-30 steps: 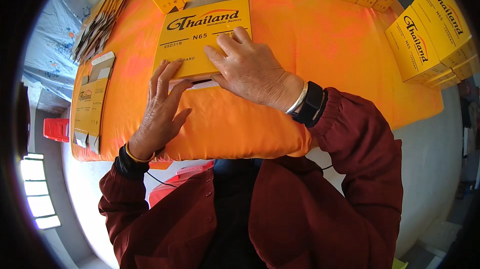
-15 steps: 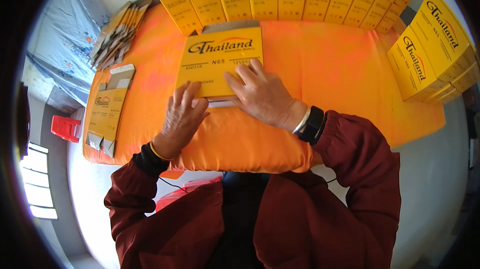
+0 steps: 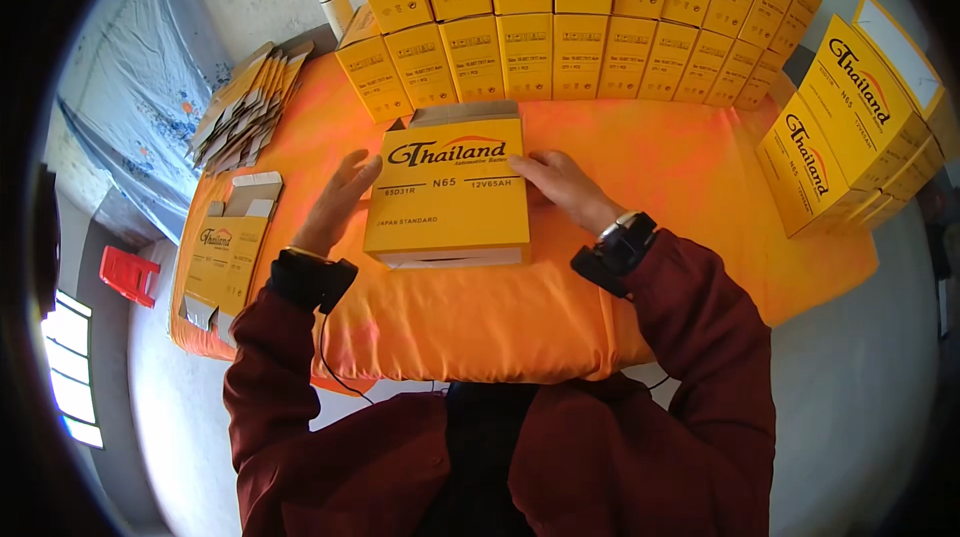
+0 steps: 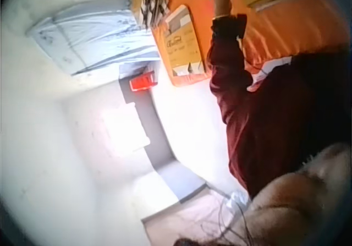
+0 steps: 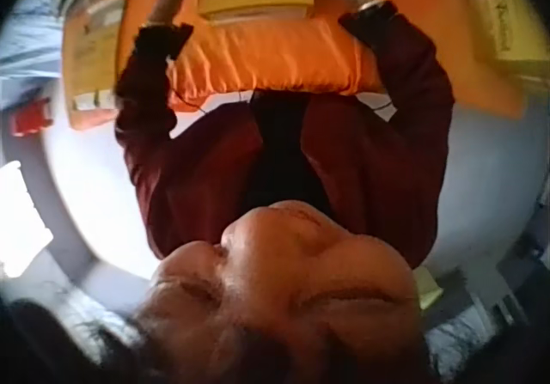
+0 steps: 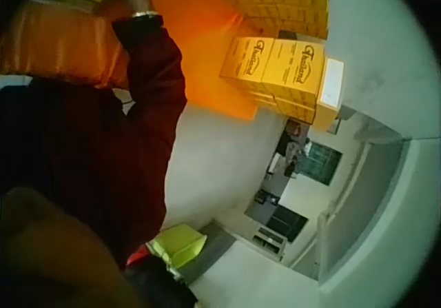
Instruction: The recorder is folding and assembling small yellow cardboard boxes on a table.
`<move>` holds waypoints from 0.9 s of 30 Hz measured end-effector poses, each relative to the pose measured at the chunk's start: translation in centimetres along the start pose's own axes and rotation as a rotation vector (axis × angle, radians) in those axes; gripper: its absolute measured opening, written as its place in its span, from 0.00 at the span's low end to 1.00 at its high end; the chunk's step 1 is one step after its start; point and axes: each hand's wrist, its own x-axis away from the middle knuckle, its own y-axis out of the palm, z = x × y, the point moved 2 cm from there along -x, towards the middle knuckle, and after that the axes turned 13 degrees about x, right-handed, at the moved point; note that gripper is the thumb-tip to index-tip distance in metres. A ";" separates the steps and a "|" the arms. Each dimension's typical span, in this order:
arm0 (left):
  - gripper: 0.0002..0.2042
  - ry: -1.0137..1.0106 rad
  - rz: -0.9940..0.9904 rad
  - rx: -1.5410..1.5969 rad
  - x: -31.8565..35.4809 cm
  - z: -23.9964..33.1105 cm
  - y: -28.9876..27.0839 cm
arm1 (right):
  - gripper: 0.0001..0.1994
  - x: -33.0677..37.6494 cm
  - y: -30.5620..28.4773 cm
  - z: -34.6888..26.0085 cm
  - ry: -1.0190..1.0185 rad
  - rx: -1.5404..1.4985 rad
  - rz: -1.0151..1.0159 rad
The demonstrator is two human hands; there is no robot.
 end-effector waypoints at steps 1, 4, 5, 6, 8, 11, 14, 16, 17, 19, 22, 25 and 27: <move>0.26 -0.113 -0.065 0.168 -0.6 -0.9 0.4 | 0.19 -0.1 0.8 -0.3 -0.013 -0.073 -0.009; 0.27 -0.151 -0.146 0.384 -1.0 -0.3 1.2 | 0.21 0.0 1.0 -1.1 -0.037 -0.219 -0.010; 0.28 -0.082 -0.150 0.432 -0.8 0.5 1.2 | 0.22 0.4 0.3 -1.6 -0.065 -0.230 0.044; 0.28 -0.011 -0.155 0.479 -0.8 1.2 1.2 | 0.23 0.9 -0.6 -2.3 -0.094 -0.239 0.099; 0.29 -0.005 -0.146 0.545 -0.9 2.4 -0.6 | 0.25 1.6 -1.3 -4.4 -0.138 -0.246 0.134; 0.30 0.006 -0.156 0.685 -1.5 2.8 -2.1 | 0.26 3.0 -2.4 -7.2 -0.333 -0.286 0.355; 0.28 -0.063 -0.038 0.748 -1.4 1.4 -1.0 | 0.27 2.6 -1.5 -5.8 -0.224 -0.198 0.289; 0.27 -0.082 -0.067 0.739 -1.2 1.3 -1.1 | 0.27 1.9 -1.5 -5.1 -0.167 -0.154 0.258; 0.27 -0.107 -0.090 0.730 -0.8 1.8 -1.2 | 0.26 1.9 -1.7 -5.2 -0.212 -0.212 0.234; 0.26 -0.130 -0.117 0.720 -0.7 2.9 -1.2 | 0.25 1.7 -2.1 -5.3 -0.299 -0.326 0.185; 0.26 0.047 -0.117 0.638 -1.1 4.8 -1.0 | 0.25 0.4 -2.3 -5.2 -0.207 -0.462 0.145; 0.25 0.073 -0.099 0.567 -0.9 5.2 -0.1 | 0.23 -0.3 -1.9 -5.0 -0.195 -0.511 0.155; 0.25 0.080 -0.091 0.536 -0.8 5.5 0.0 | 0.22 -0.3 -1.5 -4.9 -0.250 -0.477 0.215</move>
